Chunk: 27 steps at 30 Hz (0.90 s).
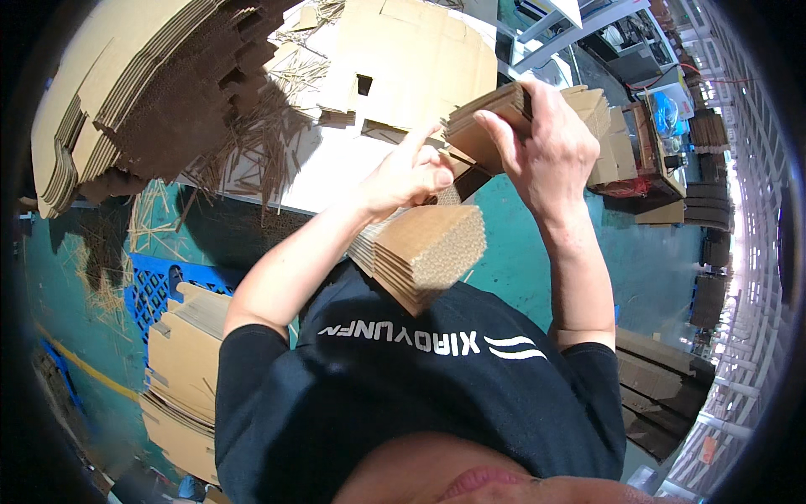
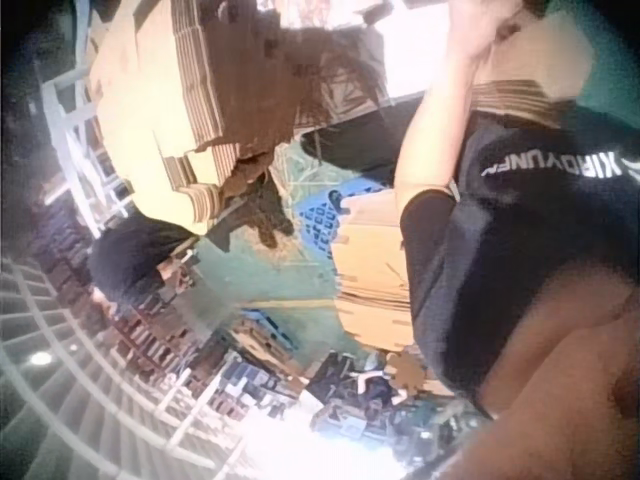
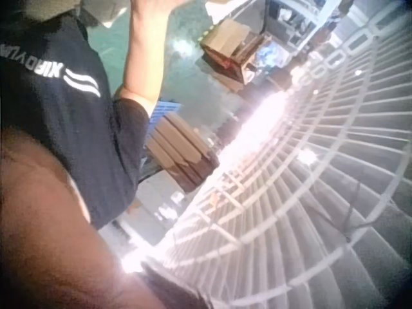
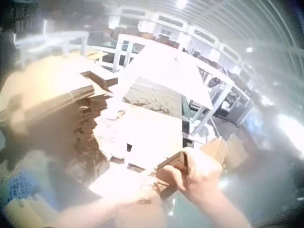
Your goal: The person repeatedly picks up stacks of flat, pre-cut cardboard pieces from a table, separates them, and restacks them into neat piles. The person handles the cardboard by hand, aligning the edges and occasionally moving stacks to different locations on the table.
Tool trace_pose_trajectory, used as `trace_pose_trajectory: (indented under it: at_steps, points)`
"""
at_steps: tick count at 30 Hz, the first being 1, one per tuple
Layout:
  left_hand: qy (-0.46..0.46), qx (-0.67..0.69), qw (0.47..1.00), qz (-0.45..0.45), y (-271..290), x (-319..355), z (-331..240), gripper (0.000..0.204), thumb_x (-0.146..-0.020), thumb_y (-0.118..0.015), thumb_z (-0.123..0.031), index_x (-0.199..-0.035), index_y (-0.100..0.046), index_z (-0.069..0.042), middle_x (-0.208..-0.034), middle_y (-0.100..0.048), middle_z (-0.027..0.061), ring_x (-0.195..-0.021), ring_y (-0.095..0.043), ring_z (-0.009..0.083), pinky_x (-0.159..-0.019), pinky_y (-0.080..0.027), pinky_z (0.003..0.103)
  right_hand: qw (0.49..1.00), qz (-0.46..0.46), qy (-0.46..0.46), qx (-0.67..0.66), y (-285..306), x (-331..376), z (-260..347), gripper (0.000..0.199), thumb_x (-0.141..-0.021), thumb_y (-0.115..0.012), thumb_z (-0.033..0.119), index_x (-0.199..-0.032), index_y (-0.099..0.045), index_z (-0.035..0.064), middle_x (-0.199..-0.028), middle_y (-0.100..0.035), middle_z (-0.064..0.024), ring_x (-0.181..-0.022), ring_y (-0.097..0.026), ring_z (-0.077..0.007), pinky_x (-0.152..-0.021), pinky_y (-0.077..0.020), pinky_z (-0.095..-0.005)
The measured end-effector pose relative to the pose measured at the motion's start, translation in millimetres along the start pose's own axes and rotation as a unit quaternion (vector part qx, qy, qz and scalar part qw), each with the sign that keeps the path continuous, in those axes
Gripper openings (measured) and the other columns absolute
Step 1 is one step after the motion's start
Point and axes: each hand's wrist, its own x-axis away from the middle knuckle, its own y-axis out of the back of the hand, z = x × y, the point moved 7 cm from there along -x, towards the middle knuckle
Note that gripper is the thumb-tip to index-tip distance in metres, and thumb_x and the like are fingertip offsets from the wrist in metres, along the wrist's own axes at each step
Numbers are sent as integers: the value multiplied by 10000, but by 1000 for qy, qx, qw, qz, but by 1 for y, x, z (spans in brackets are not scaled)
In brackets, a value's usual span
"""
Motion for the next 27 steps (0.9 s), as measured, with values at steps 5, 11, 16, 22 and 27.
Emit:
trace_pose_trajectory:
  at_steps: [5, 11, 16, 22, 27]
  points:
    - [1, 158, 985, 68, -10, -42, 12, 637, -832, -636, -515, -1190, -472, -14, -779, -578, 54, -555, -554, 47, -453, -459, 129, 999, -16, -4, -29, 10, 6, -2, 437, -753, -748, 327, -1027, -573, 36, -785, -601, -96, -677, -625, -228, -583, -494, -309]
    - [34, 329, 944, -21, -12, -50, 45, 338, -985, -467, -303, -1108, -519, 7, -789, -612, 81, -516, -580, 84, -417, -475, 176, 999, -6, -13, -42, 16, 14, -6, 433, -738, -766, 307, -1017, -580, 33, -779, -597, -86, -658, -615, -220, -577, -487, -296]
    - [18, 190, 961, -202, 27, -40, 61, 283, -990, -466, -274, -1003, -555, -6, -770, -607, 98, -488, -559, 94, -391, -442, 227, 998, -17, -15, -53, 19, 18, -14, 435, -727, -777, 300, -1009, -580, 35, -752, -582, -80, -637, -604, -214, -558, -475, -296]
    - [-23, 115, 941, -316, 36, -20, 48, 382, -959, -517, -282, -1239, -489, -24, -825, -605, 133, -472, -515, 116, -420, -433, 235, 999, -9, -12, -49, 17, 21, -12, 441, -719, -785, 301, -1004, -582, 34, -743, -581, -72, -625, -601, -199, -545, -469, -291]
    - [-33, -20, 999, 8, -7, -28, 26, 400, -942, -533, -296, -1260, -544, -53, -897, -603, 8, -718, -457, 48, -641, -400, 200, 998, -19, 4, -58, 15, 17, -14, 442, -722, -781, 315, -1001, -582, 37, -748, -588, -70, -625, -606, -202, -541, -473, -288]
